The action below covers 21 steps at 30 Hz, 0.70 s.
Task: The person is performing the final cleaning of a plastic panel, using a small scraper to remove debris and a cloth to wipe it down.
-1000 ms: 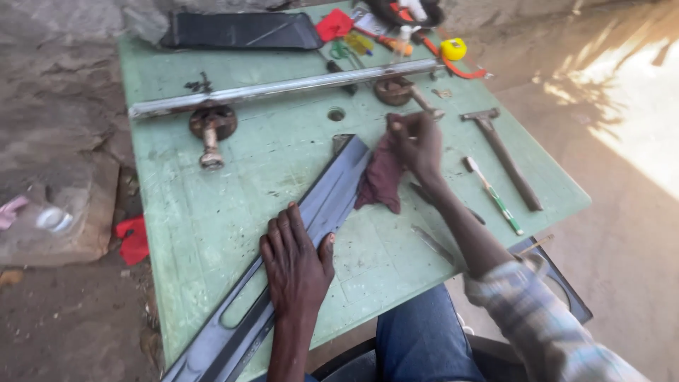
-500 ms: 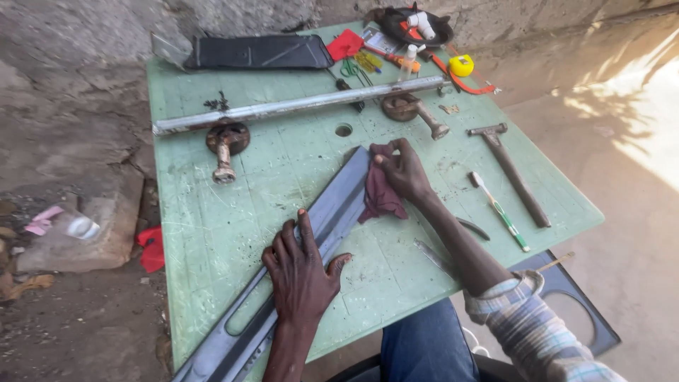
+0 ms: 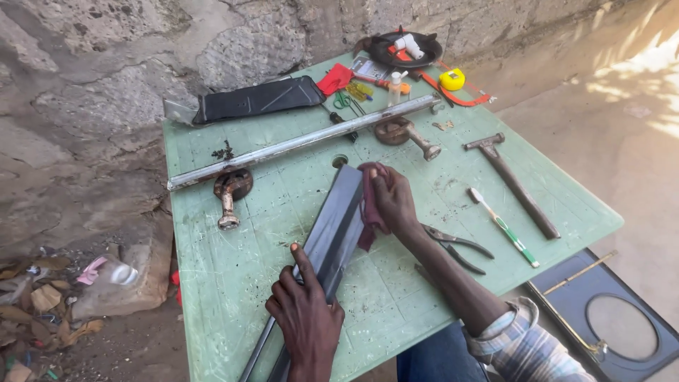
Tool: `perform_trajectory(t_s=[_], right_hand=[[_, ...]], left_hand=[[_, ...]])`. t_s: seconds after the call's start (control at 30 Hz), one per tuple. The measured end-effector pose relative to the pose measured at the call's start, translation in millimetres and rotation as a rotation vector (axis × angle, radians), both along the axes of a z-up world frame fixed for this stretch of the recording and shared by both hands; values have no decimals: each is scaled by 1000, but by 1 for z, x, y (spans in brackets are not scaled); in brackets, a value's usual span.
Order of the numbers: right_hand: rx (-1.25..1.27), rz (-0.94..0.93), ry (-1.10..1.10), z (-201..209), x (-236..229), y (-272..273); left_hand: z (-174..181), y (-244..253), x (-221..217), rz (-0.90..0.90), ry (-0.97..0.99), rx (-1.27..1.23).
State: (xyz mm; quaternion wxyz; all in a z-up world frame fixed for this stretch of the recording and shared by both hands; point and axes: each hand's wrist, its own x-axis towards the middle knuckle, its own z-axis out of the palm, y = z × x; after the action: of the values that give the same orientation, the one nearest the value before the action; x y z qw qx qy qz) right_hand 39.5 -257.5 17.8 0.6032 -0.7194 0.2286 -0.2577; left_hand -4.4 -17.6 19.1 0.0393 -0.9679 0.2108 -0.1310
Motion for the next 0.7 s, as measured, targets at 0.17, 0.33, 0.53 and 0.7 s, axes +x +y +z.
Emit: perform_trajectory(t_s=[0.17,0.33,0.53,0.7], right_hand=[[559,514,-262,30,-17,-12],[467,261,-386,52,-17,16],[604,-46,-250,70,-17,21],[715,-46,-270,80,-31,-28]], left_hand=[[9,5,-1,114,-117,-84],[45,10,-12,69,-259,-104],[52,6,-38,30,-277,-127],[45,23,-39,38,-235,-129]])
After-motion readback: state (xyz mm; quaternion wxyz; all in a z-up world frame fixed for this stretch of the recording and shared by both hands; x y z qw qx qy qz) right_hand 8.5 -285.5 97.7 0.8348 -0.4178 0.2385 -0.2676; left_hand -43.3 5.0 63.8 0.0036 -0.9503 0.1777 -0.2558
